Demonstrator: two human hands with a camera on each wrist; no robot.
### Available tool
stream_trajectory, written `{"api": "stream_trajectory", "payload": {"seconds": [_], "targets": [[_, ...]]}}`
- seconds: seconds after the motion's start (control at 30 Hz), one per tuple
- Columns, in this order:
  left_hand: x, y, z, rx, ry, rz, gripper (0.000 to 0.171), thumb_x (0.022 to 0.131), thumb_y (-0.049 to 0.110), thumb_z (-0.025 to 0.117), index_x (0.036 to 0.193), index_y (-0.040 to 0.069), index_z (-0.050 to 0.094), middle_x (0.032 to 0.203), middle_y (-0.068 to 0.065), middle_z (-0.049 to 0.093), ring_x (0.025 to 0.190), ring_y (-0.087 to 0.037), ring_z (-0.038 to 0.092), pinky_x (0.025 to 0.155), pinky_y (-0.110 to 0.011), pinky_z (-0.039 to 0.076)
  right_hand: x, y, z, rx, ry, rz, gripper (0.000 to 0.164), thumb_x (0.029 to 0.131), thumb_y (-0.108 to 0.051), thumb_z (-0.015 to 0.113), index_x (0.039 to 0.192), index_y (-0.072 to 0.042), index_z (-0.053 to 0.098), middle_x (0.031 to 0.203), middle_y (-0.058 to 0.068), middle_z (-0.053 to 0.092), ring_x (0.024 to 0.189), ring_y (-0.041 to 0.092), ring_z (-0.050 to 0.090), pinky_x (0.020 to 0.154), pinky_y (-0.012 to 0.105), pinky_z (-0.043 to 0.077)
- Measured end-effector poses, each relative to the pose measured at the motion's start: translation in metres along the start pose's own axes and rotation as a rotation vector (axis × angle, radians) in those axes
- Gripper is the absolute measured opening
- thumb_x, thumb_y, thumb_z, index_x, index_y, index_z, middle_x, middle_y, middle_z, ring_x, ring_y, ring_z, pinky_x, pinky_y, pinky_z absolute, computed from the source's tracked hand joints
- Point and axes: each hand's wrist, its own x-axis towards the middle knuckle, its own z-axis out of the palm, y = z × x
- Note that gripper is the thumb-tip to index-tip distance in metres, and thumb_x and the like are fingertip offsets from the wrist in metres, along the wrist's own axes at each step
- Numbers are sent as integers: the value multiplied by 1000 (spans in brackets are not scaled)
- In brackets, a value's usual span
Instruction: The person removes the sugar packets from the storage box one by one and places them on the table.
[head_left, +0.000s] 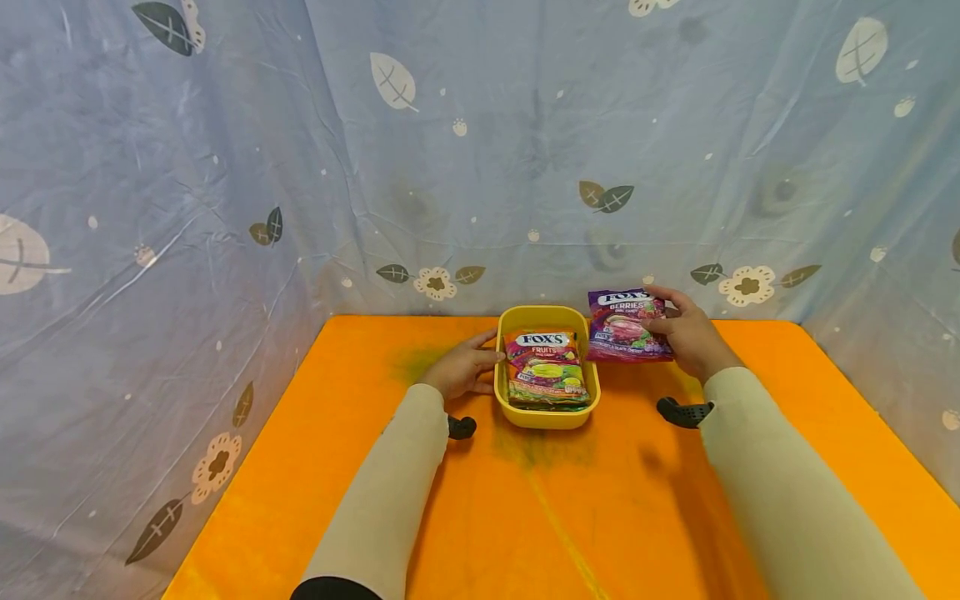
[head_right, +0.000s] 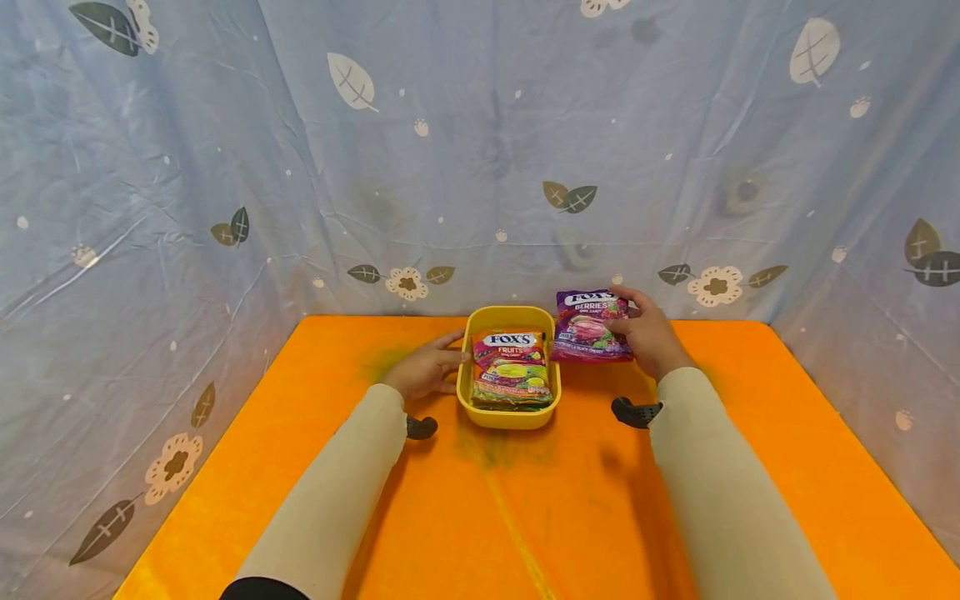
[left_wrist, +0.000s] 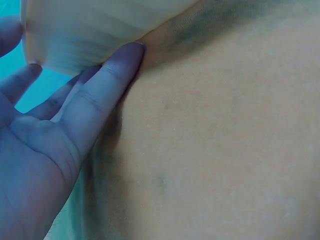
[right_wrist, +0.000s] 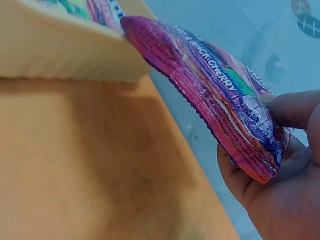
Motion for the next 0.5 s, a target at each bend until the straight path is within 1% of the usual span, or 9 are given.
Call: {"api": "stream_trajectory", "payload": {"seconds": [0.17, 0.27, 0.43, 0.5], "targets": [[-2, 1, 0, -3, -5, 5, 75, 109, 21, 67, 175, 26, 30, 161, -15, 51, 143, -33, 56, 96, -53, 60, 1, 7, -10, 4, 3, 28, 74, 115, -14, 58, 177, -33, 21, 175, 22, 18, 131, 38, 49, 95, 33, 60], [-2, 1, 1, -18, -12, 7, 74, 110, 20, 66, 174, 26, 30, 161, -16, 51, 142, -33, 56, 97, -54, 60, 1, 10, -14, -4, 6, 35, 74, 115, -15, 58, 177, -33, 20, 175, 22, 17, 132, 39, 49, 95, 33, 60], [-2, 1, 1, -37, -19, 18, 73, 111, 19, 65, 175, 24, 29, 161, -16, 51, 142, -33, 56, 98, -55, 59, 2, 21, -22, -111, -6, 42, 75, 116, -14, 56, 177, -31, 17, 175, 26, 17, 135, 44, 48, 93, 35, 61], [-1, 1, 1, -40, -12, 14, 74, 110, 19, 66, 174, 25, 29, 160, -15, 52, 142, -31, 56, 97, -55, 60, 2, 27, -23, -155, -21, 39, 75, 115, -12, 55, 177, -29, 15, 174, 29, 18, 135, 46, 47, 91, 33, 61]]}}
